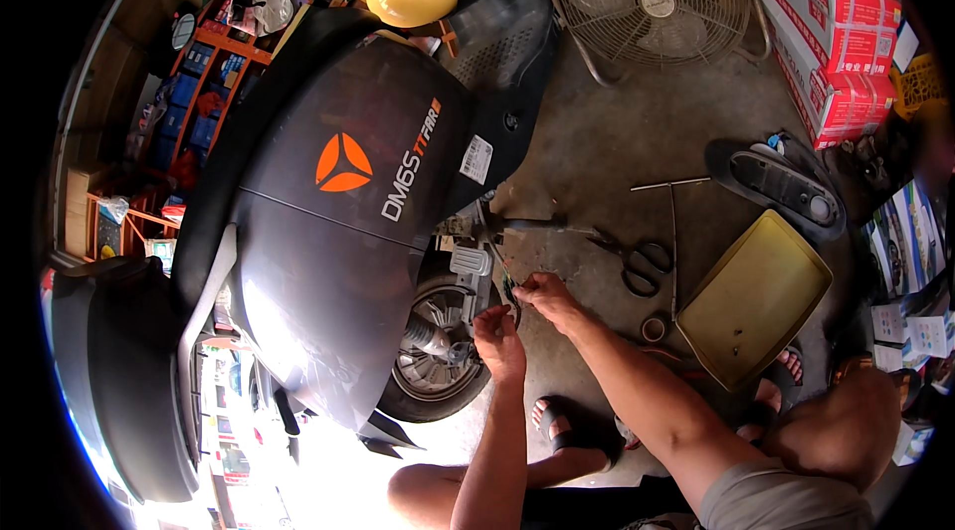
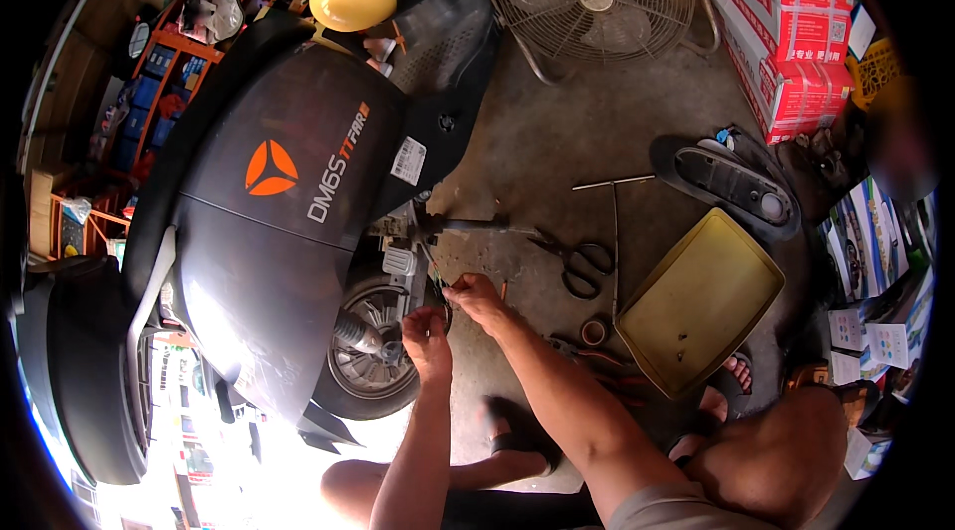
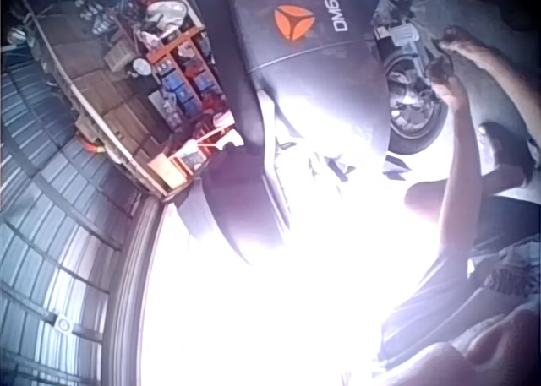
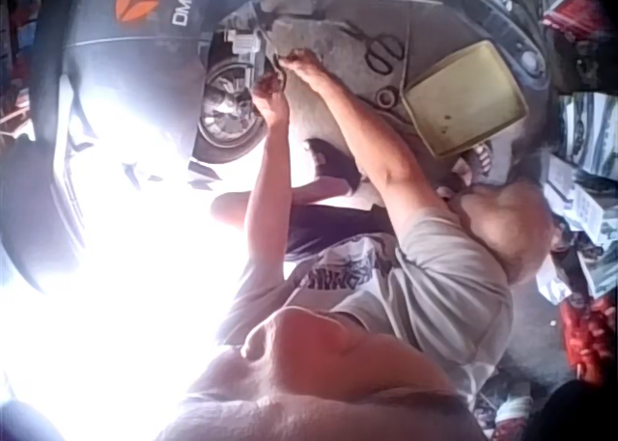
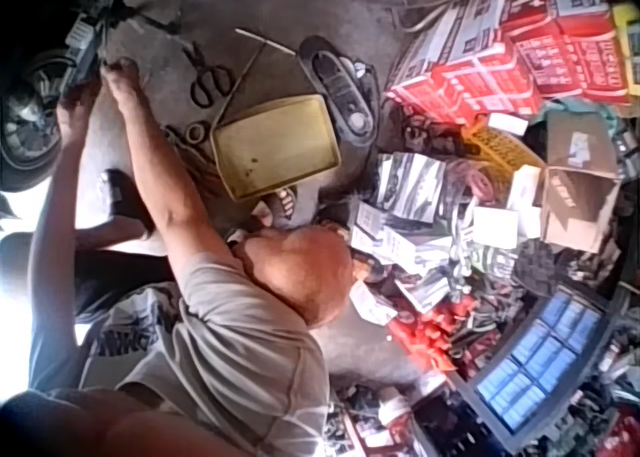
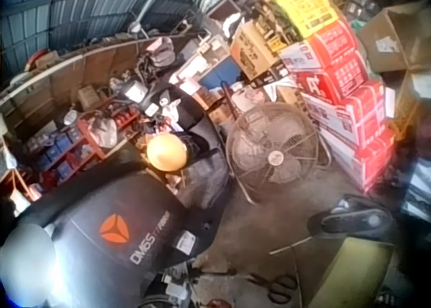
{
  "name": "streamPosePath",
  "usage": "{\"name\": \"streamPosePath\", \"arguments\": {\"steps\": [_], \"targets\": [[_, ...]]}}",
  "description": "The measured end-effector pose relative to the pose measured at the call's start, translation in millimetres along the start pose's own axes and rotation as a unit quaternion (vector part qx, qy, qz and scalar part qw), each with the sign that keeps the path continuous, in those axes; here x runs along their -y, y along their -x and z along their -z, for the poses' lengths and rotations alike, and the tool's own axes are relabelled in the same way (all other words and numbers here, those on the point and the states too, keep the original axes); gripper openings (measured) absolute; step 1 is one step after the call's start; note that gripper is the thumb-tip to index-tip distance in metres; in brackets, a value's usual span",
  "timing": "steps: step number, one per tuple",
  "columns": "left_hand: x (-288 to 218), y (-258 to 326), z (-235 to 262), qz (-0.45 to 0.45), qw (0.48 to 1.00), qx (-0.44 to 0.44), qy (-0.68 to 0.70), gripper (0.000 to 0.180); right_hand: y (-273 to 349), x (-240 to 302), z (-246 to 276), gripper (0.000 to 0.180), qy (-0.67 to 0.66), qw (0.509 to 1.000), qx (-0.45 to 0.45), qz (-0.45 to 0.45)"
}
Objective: The person is repairing a scooter by working on its wiring. They are seen manipulating wires and using tools to adjust components near the scooter's engine area.
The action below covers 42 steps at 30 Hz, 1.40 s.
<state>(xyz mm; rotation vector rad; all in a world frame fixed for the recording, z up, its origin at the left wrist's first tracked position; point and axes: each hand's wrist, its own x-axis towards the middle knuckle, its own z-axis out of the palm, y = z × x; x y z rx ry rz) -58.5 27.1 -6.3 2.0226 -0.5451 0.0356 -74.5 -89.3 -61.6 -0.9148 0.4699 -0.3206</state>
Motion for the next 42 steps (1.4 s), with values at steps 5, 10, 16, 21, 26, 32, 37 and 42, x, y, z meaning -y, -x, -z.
{"name": "streamPosePath", "arguments": {"steps": [5,10,16,21,26,32,37,42], "targets": [[3.6,-6.5,-2.2,-0.012,0.994,-0.016,-0.107,0.023,0.9,-6.5,-3.3,0.018,0.061,0.996,-0.015,0.069],[2.7,-12.7,-2.3,-0.036,0.994,0.014,-0.102,0.026,-4.2,-10.3,-7.2,0.02,0.157,0.979,-0.052,0.122],[16.5,-14.6,-4.2,-0.025,0.998,0.051,-0.035,0.027,2.1,1.5,-8.0,0.022,0.1,0.988,-0.057,0.105],[21.3,-12.2,-3.0,-0.012,0.998,0.056,-0.011,0.029,-3.1,13.5,-3.2,0.021,0.166,0.979,-0.029,0.11],[10.3,-23.6,-1.2,0.025,0.997,0.066,-0.008,0.032,-10.8,1.3,1.8,0.017,0.113,0.988,0.023,0.104],[9.8,-43.0,-8.6,0.072,0.989,0.127,0.007,0.039,-13.4,-35.8,22.4,0.015,0.087,0.962,-0.244,0.086],[10.6,-55.4,-18.8,0.05,0.973,0.128,-0.185,0.044,17.1,-35.0,31.8,0.011,-0.229,0.952,0.033,-0.199],[6.6,-59.6,-20.9,0.037,0.972,0.113,-0.203,0.036,28.0,-20.0,1.7,0.017,-0.288,0.945,0.008,-0.154]]}}
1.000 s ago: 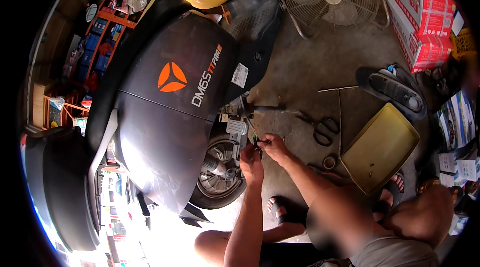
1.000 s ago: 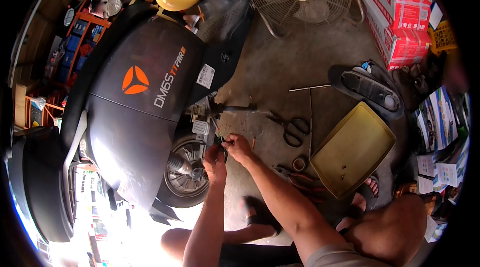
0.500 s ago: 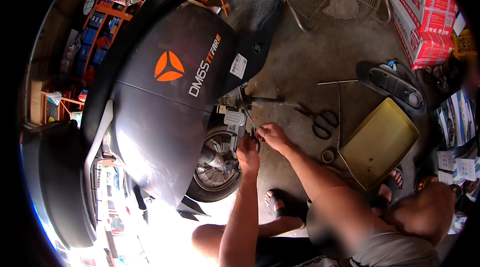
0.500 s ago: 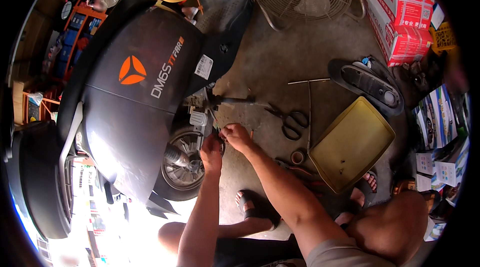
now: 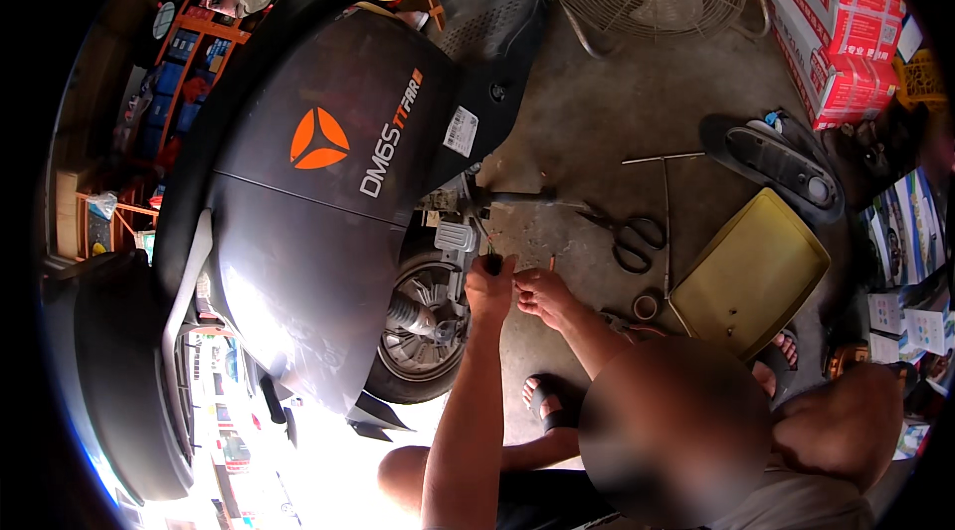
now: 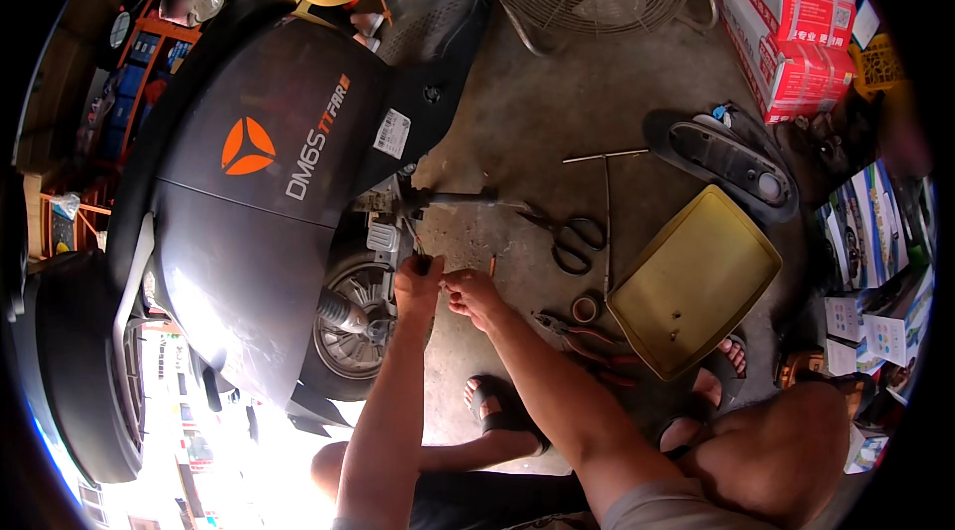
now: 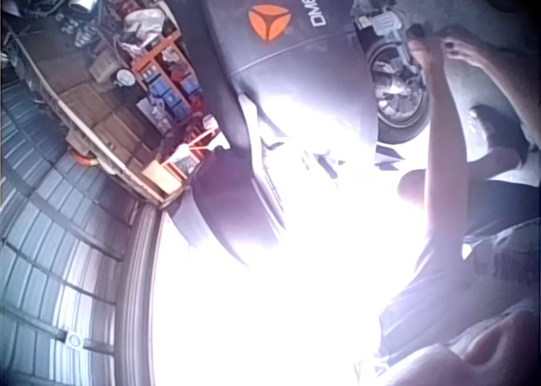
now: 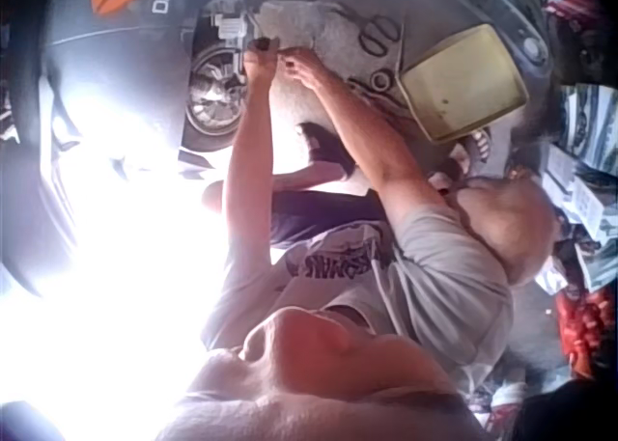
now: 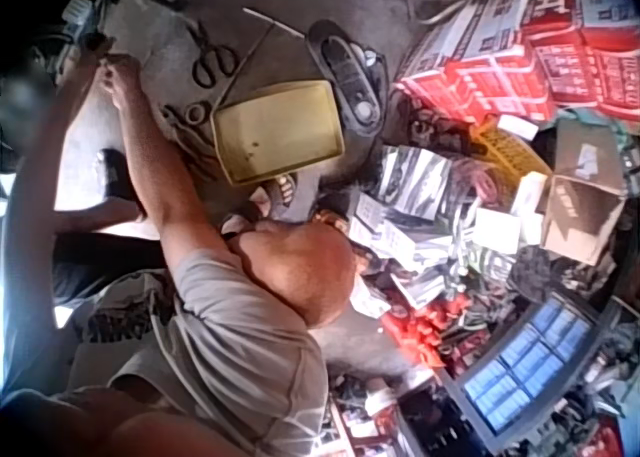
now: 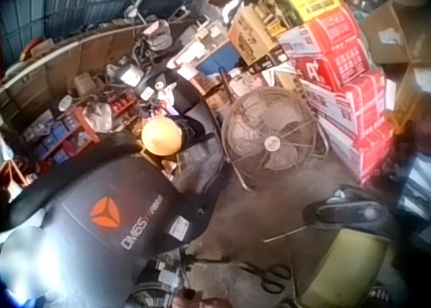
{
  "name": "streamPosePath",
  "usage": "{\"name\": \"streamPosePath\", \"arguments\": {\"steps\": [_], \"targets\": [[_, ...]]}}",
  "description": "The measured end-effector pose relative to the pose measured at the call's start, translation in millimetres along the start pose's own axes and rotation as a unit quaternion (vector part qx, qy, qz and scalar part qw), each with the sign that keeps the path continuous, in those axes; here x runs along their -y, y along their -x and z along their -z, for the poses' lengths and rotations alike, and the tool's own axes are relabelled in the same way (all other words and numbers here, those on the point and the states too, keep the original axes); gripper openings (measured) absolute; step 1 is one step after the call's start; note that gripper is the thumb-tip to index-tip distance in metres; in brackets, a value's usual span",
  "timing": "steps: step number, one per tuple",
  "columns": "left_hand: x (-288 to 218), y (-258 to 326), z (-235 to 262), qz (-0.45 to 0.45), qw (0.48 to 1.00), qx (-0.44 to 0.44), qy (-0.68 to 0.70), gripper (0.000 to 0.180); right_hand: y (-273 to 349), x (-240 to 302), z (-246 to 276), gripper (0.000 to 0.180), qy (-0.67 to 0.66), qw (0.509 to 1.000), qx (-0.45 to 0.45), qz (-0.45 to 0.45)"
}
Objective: The person is repairing a scooter by working on its wiring. They are seen manipulating wires and using tools to adjust components near the scooter's engine area.
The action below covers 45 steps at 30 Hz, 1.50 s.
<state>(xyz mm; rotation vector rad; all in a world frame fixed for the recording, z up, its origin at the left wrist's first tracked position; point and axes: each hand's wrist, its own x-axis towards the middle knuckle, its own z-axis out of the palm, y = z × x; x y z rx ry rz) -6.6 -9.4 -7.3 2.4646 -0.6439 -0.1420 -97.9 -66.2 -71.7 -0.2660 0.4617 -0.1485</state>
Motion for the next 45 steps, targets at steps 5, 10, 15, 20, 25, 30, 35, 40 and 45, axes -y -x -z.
{"name": "streamPosePath", "arguments": {"steps": [5,10,15,20,25,30,35,40,45], "targets": [[-11.0,2.3,5.1,0.075,0.983,0.063,0.154,0.015,-8.7,7.5,4.5,0.008,0.092,0.989,0.018,0.114],[-22.5,3.4,12.9,0.094,0.968,0.096,0.21,0.013,-9.1,6.4,0.3,0.012,0.239,0.933,-0.071,0.258],[-30.1,3.0,19.6,0.085,0.957,0.115,0.253,0.013,-20.7,7.0,-7.9,0.013,0.259,0.921,-0.038,0.289],[-31.9,3.8,26.6,0.09,0.954,0.113,0.261,0.019,-24.0,9.4,-14.9,0.013,0.26,0.925,-0.019,0.275],[-24.9,-7.1,21.7,0.114,0.958,0.113,0.239,0.024,-12.7,16.6,-20.7,0.01,0.241,0.934,0.012,0.262],[-19.3,-8.7,22.3,0.152,0.936,0.134,0.287,0.02,-16.7,16.7,-20.9,0.01,0.232,0.938,0.012,0.256],[-22.9,-2.7,31.1,0.151,0.921,0.198,0.299,0.018,-25.3,21.4,-12.8,0.012,0.298,0.916,-0.03,0.266],[-22.6,-2.5,38.7,0.13,0.923,0.229,0.281,0.037,-19.8,25.9,-9.7,0.013,0.363,0.891,-0.046,0.267],[-13.7,-4.4,32.1,0.109,0.926,0.226,0.283,0.037,-14.4,40.1,-22.8,0.015,0.423,0.81,-0.144,0.379]]}}
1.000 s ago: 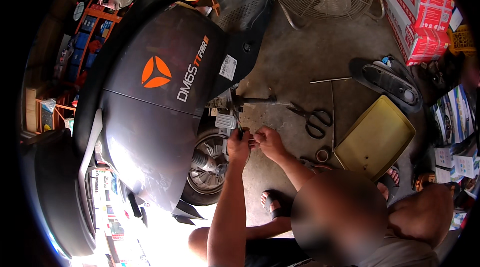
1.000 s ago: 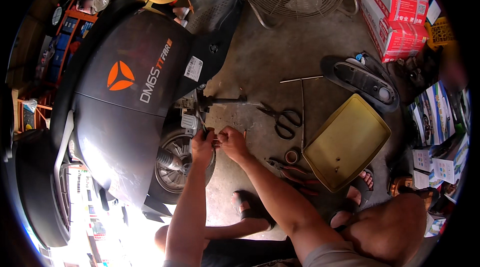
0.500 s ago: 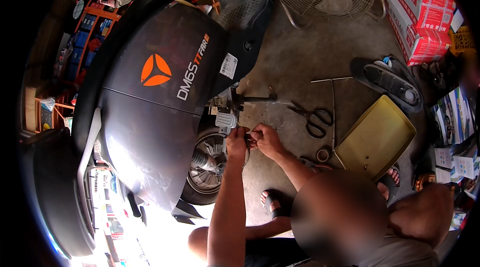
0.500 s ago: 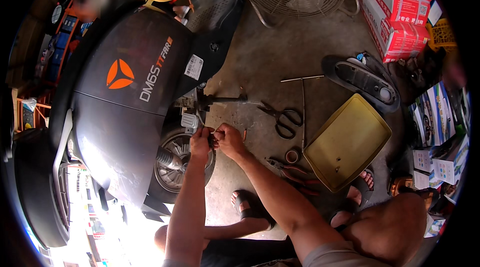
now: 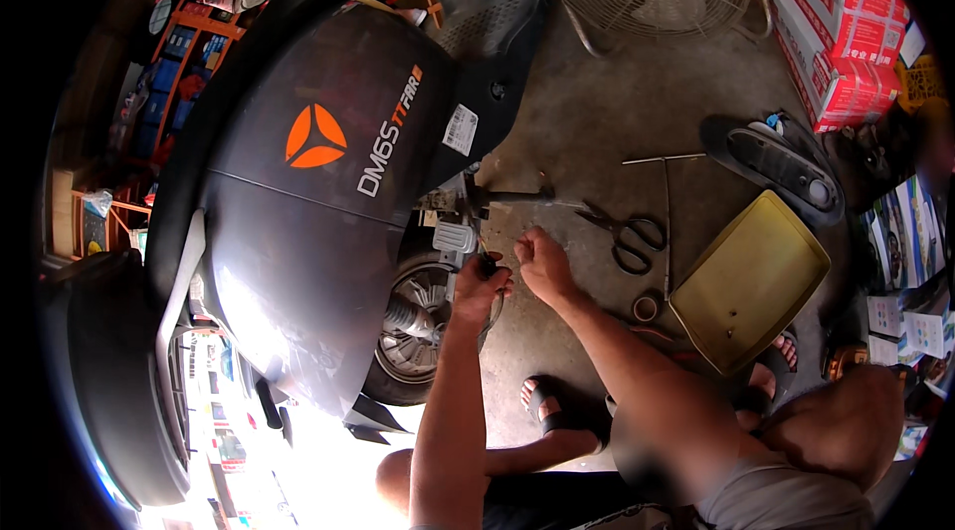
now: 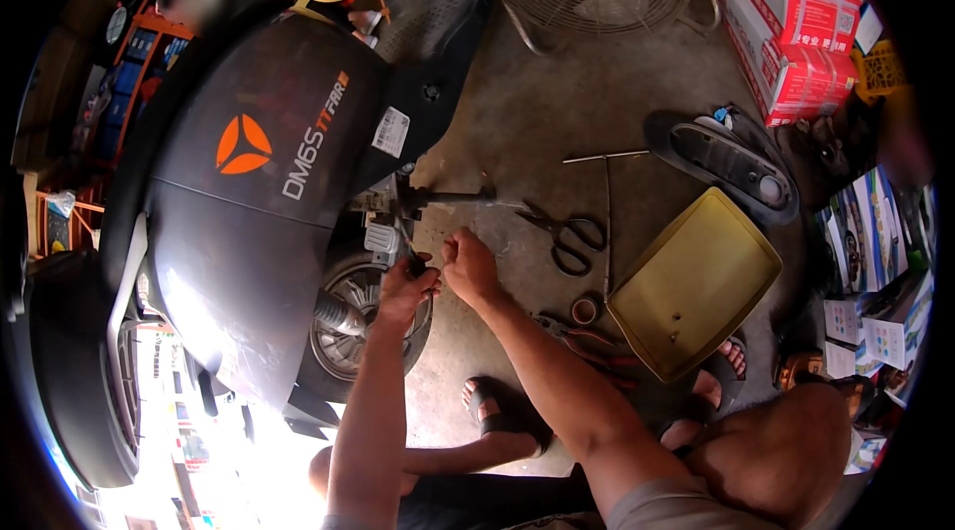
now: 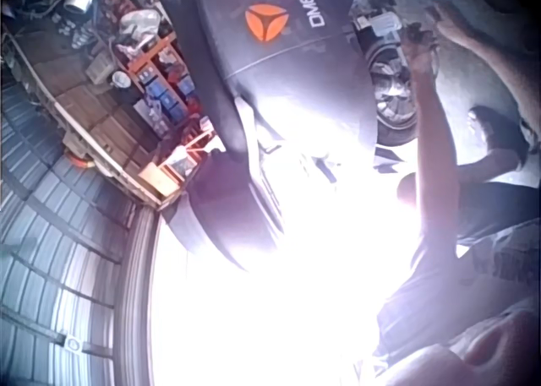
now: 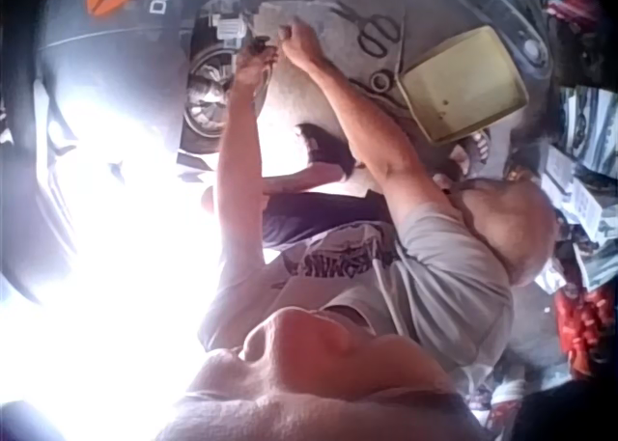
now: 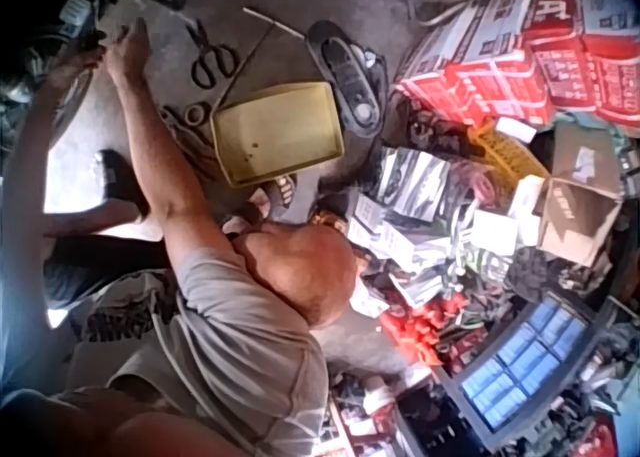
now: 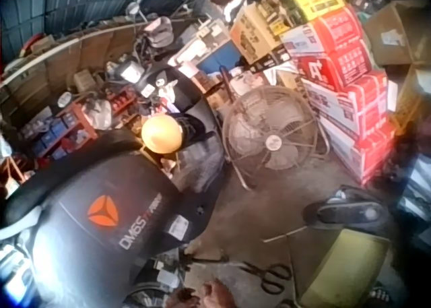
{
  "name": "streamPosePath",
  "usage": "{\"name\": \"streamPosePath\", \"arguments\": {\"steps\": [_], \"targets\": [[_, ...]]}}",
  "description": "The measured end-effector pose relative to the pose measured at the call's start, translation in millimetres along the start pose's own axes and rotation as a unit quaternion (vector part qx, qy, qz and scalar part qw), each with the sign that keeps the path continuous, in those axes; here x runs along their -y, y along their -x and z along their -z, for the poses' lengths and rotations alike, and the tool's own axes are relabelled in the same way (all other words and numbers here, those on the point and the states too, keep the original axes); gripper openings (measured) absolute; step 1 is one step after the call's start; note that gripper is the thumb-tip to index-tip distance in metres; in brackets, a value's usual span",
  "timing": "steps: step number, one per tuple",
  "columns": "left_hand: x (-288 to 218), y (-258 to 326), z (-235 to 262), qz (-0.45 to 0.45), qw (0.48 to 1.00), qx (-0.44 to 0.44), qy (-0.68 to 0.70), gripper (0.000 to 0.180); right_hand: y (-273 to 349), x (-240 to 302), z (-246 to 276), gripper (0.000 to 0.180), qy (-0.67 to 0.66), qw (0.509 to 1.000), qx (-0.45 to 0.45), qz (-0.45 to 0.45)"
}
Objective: The person is repairing a scooter by working on its wiring. They are seen manipulating wires and using tools to adjust components near the scooter's engine area.
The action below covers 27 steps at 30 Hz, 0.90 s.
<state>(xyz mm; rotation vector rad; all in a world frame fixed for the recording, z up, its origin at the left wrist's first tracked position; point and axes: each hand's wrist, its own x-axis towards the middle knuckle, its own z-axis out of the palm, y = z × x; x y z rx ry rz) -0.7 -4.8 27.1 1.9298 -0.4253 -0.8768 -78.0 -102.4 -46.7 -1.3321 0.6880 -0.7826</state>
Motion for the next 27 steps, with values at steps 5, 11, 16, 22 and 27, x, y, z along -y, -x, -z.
{"name": "streamPosePath", "arguments": {"steps": [5,11,16,22,27], "targets": [[5.7,-4.3,3.0,-0.031,0.999,0.005,-0.013,0.025,-6.1,36.1,0.7,0.023,-0.037,0.997,0.033,0.056],[4.2,-2.4,1.2,-0.023,1.0,0.005,0.0,0.024,-22.2,46.0,-11.0,0.02,0.055,0.997,0.014,0.058],[7.2,-1.4,3.6,0.0,0.999,0.011,0.032,0.038,-27.1,5.4,-10.6,0.016,-0.03,0.999,0.021,-0.014],[17.8,-2.0,7.3,0.012,0.993,0.016,0.119,0.04,-16.8,-12.9,-13.7,0.009,-0.273,0.936,0.073,-0.209],[22.5,-2.9,6.9,-0.004,0.989,0.009,0.15,0.039,-8.8,-8.0,-6.0,0.007,-0.368,0.887,0.069,-0.271]]}}
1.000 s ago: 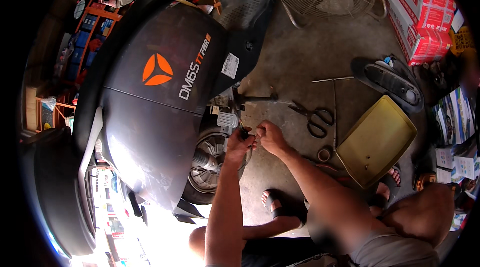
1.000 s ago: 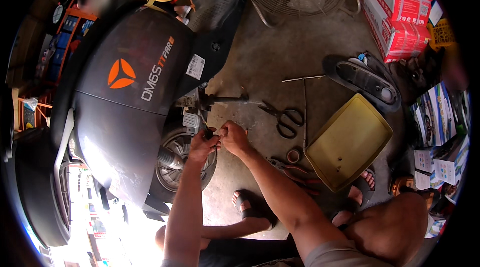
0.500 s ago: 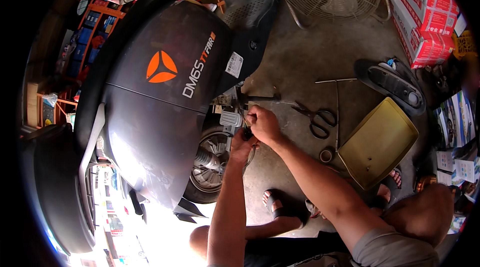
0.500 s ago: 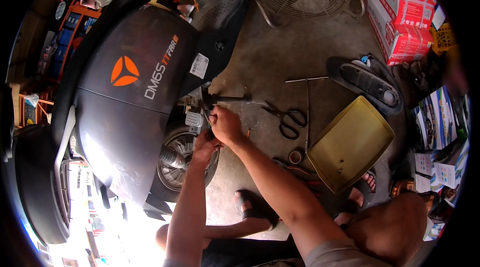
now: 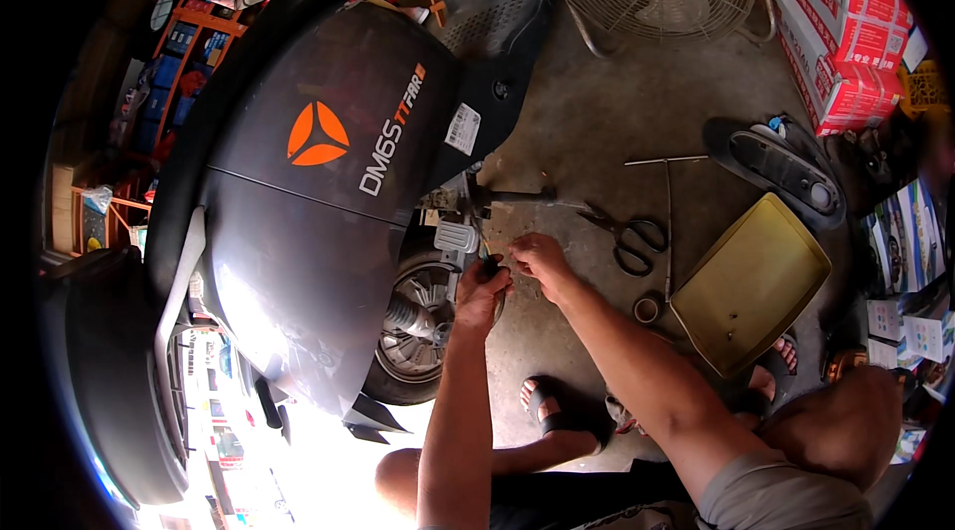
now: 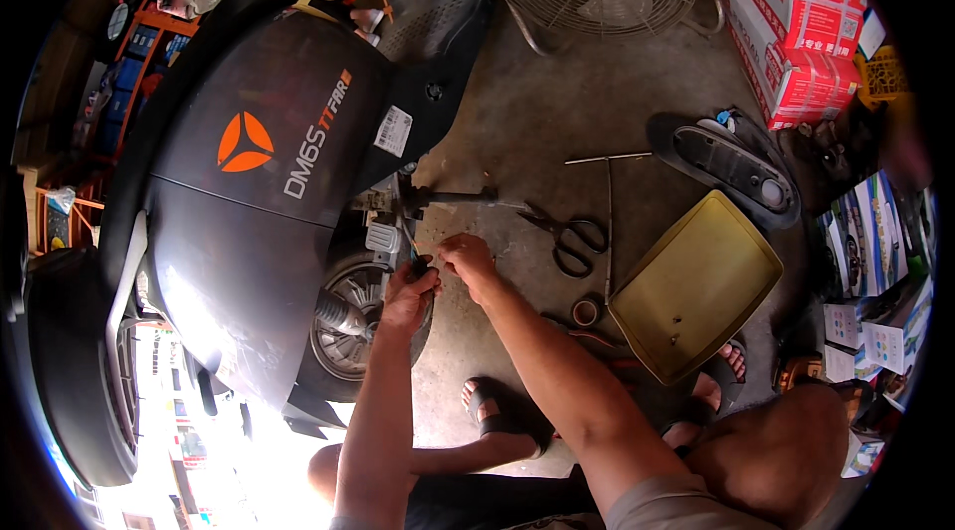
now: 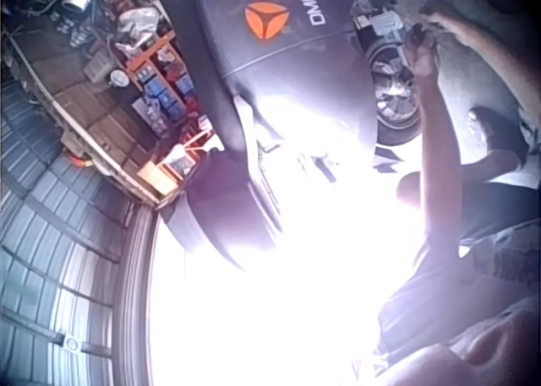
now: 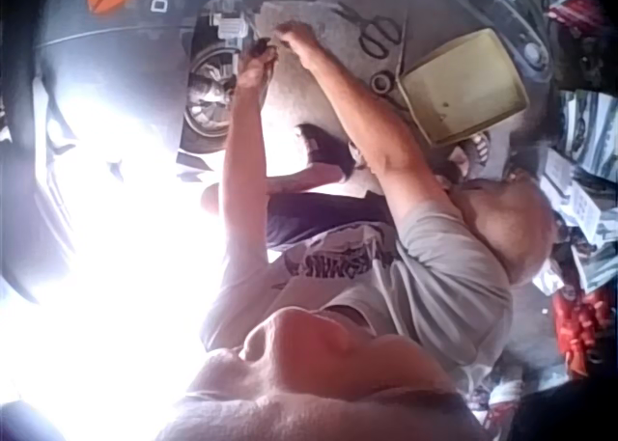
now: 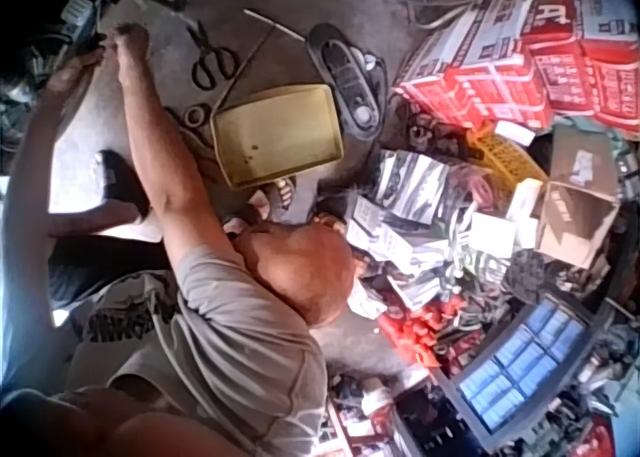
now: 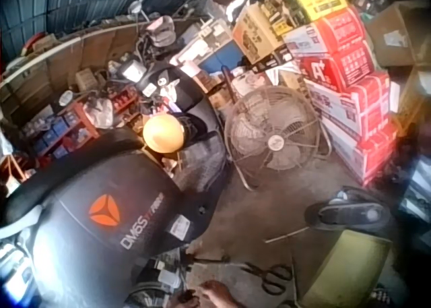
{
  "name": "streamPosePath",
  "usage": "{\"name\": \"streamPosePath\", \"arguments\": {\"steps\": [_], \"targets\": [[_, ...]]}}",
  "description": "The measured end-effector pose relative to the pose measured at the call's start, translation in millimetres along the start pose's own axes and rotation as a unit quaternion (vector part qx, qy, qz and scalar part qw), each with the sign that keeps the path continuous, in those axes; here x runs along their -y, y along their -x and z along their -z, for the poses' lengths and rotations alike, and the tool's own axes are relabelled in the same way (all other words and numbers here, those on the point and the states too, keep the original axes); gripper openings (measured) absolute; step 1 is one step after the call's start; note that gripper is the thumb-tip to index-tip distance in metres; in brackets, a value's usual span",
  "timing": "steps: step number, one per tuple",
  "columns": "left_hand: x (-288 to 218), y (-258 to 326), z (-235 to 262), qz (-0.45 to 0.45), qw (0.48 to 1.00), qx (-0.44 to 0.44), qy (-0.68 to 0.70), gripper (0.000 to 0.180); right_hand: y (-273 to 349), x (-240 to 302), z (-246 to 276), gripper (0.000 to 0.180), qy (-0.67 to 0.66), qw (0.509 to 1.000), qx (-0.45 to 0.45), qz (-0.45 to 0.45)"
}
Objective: The person is repairing a scooter by working on its wiring. They are seen manipulating wires and using tools to adjust components near the scooter's engine area.
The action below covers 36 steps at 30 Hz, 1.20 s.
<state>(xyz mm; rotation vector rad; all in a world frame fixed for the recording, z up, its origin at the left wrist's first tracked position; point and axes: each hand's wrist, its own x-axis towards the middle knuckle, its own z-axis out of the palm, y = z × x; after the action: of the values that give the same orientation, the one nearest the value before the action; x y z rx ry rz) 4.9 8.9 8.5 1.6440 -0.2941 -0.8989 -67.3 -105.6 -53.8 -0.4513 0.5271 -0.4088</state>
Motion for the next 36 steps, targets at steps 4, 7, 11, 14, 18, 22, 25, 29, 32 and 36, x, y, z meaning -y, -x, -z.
{"name": "streamPosePath", "arguments": {"steps": [4,7,11,14,18,22,25,29,32,36], "targets": [[1.1,1.1,-2.2,-0.002,0.999,-0.011,0.033,0.038,-0.1,-7.4,4.3,0.018,0.006,1.0,0.019,-0.006],[0.5,3.3,-4.5,-0.001,0.998,-0.015,0.058,0.036,-3.0,-19.5,1.2,0.021,0.013,0.998,0.057,0.033],[2.3,4.8,-8.8,-0.027,0.996,-0.03,0.083,0.034,0.7,-29.9,-5.0,0.016,0.019,0.996,0.069,0.053],[4.2,3.6,-9.7,-0.039,0.995,-0.044,0.08,0.033,5.4,-28.6,-7.8,0.013,0.016,0.997,0.054,0.049],[5.9,2.0,-10.0,-0.039,0.995,-0.061,0.075,0.031,8.3,-23.7,-7.4,0.009,0.038,0.996,0.048,0.067],[7.0,0.8,-9.9,-0.033,0.993,-0.07,0.085,0.028,7.3,-24.7,-4.4,0.008,0.08,0.99,0.061,0.099],[6.9,0.6,-9.1,-0.038,0.993,-0.06,0.09,0.026,4.7,-26.4,-3.6,0.007,0.077,0.989,0.082,0.1],[5.1,3.5,-10.1,-0.053,0.995,-0.05,0.071,0.025,4.1,-26.5,-4.1,0.006,0.096,0.985,0.077,0.118],[3.8,5.2,-14.3,-0.055,0.994,-0.07,0.06,0.025,5.1,-23.9,-2.2,0.006,0.139,0.98,0.07,0.126],[4.6,5.9,-19.2,-0.058,0.991,-0.112,0.037,0.024,3.4,-17.0,-0.5,0.006,0.223,0.963,0.062,0.138]]}}
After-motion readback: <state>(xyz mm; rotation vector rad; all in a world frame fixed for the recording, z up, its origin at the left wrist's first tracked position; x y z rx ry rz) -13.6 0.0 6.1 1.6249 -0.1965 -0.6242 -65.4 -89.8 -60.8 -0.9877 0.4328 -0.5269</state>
